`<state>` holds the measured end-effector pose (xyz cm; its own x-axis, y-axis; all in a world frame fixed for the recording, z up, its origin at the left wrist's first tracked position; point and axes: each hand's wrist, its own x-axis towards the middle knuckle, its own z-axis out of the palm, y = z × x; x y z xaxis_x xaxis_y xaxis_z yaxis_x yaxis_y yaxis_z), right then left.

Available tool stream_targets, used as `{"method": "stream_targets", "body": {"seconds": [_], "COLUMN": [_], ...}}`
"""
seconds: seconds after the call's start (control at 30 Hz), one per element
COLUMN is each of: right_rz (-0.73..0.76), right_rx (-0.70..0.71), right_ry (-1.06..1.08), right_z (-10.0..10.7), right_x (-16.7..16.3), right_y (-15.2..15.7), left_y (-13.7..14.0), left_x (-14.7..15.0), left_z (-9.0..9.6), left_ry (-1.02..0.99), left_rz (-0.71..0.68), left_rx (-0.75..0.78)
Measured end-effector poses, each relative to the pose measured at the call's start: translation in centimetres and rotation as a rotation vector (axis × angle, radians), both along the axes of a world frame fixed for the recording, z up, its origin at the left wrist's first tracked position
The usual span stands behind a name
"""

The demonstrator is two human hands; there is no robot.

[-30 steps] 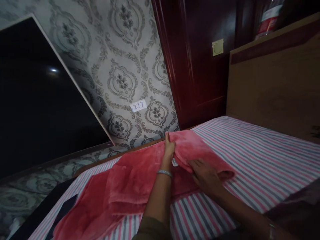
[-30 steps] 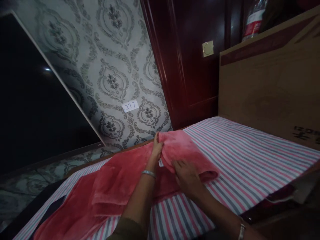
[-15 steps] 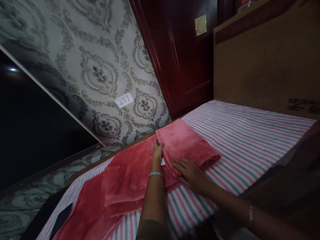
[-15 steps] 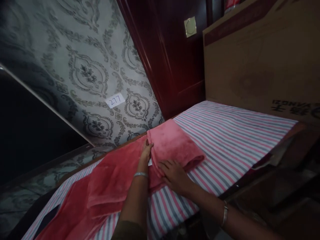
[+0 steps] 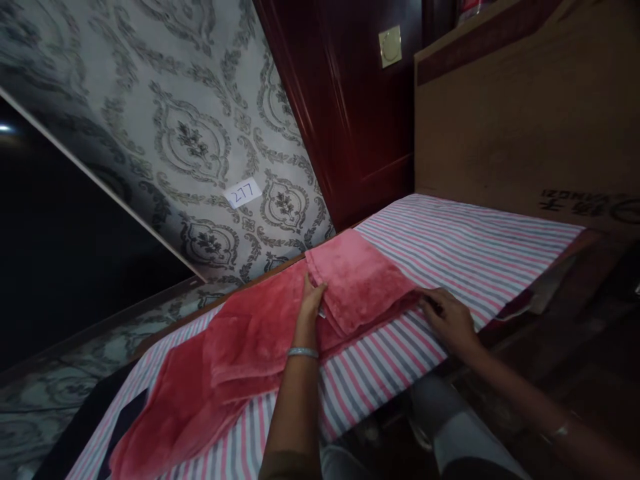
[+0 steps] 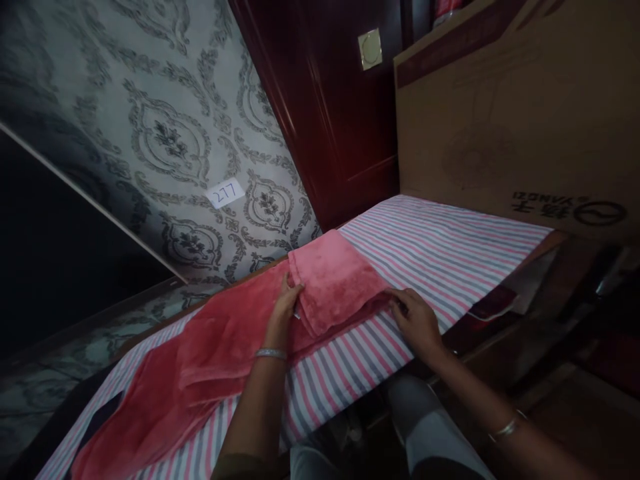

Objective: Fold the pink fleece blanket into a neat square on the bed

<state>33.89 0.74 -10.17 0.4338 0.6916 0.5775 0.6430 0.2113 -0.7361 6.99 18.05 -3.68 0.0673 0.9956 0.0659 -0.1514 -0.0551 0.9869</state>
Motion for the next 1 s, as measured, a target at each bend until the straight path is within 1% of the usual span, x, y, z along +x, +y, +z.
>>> {"method": "stream_targets", "body": {"seconds": [0.1,0.2,0.33,0.47,0.7,0.87,1.0], "right_rz": [-0.032,-0.063,-0.128,-0.168,-0.217,-0.242,-0.242], "right_rx": [-0.023,-0.045,-0.045,-0.065,-0.166,-0.228,-0.224], "right_ry": [-0.005,0.007,0.039,0.096,0.118,0.124,0.112], "right_z": [-0.6,-0.8,-0.3,0.2,0.6,1.1,1.4], "right_x": [-0.9,-1.3,-1.6,-1.8,-2.3,-2.2,-1.4], "right_y": [0.4,0.8,1.5,2.5,3.4,3.7,2.9], "left_y": [-0.3,-0.3,-0.5,-0.9,-1.2,-0.8,-0.8], "left_x": [-0.2,-0.3,-0.4,-0.4,-0.4,-0.5,-0.6], "left_z": [0.3,0.2,-0.2,-0.1,-0.1,-0.5,-0.7], "left_ry": [0.034,0.049,0.037,0.018,-0.014,-0.020,-0.026], "left_rz": [-0.007,-0.026,-0.050,-0.067,-0.082,-0.073,-0.065], "left_rx": [-0.003,-0.014,-0.023,-0.013,0.010,-0.018,-0.022]}}
